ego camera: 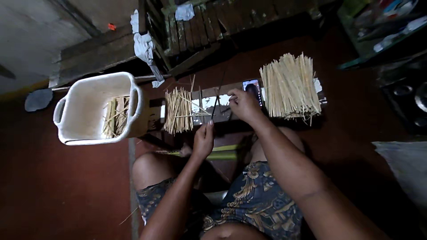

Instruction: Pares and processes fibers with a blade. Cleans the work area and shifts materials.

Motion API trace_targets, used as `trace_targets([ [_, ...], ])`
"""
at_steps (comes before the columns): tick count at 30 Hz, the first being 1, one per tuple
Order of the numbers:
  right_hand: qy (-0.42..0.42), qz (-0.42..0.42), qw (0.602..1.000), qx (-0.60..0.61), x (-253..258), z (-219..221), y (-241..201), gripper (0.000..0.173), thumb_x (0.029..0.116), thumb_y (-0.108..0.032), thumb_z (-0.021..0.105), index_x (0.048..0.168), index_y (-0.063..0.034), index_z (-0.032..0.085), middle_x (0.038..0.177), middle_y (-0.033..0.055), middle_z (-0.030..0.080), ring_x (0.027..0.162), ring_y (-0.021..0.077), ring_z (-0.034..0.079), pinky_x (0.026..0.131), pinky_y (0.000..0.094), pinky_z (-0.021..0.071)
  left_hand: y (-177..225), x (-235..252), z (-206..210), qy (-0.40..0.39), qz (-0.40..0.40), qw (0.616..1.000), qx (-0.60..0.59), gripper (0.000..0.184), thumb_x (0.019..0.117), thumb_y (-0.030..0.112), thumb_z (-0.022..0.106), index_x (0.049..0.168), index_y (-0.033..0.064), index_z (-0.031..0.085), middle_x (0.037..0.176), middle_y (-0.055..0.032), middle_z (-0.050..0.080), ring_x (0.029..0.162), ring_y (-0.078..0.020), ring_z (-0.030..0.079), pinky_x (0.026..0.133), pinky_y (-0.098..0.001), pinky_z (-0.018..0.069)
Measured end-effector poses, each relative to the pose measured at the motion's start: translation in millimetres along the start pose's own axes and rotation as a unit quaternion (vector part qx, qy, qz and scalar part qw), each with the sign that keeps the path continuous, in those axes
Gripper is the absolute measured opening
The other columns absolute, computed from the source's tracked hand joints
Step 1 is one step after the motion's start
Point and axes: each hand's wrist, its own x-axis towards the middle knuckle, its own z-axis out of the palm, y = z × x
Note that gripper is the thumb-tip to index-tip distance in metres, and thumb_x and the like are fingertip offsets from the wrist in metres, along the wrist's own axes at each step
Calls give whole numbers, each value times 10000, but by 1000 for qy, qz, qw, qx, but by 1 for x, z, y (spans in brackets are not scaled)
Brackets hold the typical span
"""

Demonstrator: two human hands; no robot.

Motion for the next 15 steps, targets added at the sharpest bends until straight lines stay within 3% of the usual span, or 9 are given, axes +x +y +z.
trace_targets([
  [4,103,-49,989,96,-3,-4,-4,276,1008,-196,560,1253,-148,678,1022,29,743,813,156,720,731,420,623,3,-9,6,21,26,999,-6,490,1110,444,348,927,98,643,655,-25,530,520,-161,494,495,-345,467],
  [6,131,-81,976,154,-1,-5,-4,291,1012,-165,538,1272,-129,663,965,32,730,753,148,691,686,396,605,-5,-7,8,17,0,1000,3,501,1108,456,346,927,93,640,644,-22,521,523,-163,499,506,-350,476],
  [9,98,-120,965,211,0,-6,-7,403,995,-157,546,1395,-130,593,958,37,706,705,149,658,630,372,590,-16,0,7,-9,-43,999,28,542,1095,514,344,901,101,636,647,-29,518,541,-175,510,529,-372,482],
  [12,32,-127,971,200,-6,-3,-10,557,972,-302,690,1491,-183,525,990,44,678,727,145,656,646,353,598,-16,-6,14,-8,-43,999,22,536,1096,510,347,876,104,618,635,-28,505,530,-173,499,514,-367,471],
  [13,27,-130,974,186,-4,0,-12,561,961,-362,723,1468,-190,557,1002,46,689,748,142,663,672,355,601,-16,-8,17,-5,-39,999,21,525,1099,498,351,881,104,620,637,-25,508,530,-169,500,513,-361,472],
  [15,44,-143,977,154,-4,7,-10,382,982,-389,697,1298,-175,696,1017,26,703,788,121,652,720,343,580,-18,-13,24,-5,-32,999,15,500,1104,465,360,905,96,631,654,-21,521,543,-161,511,526,-352,480],
])
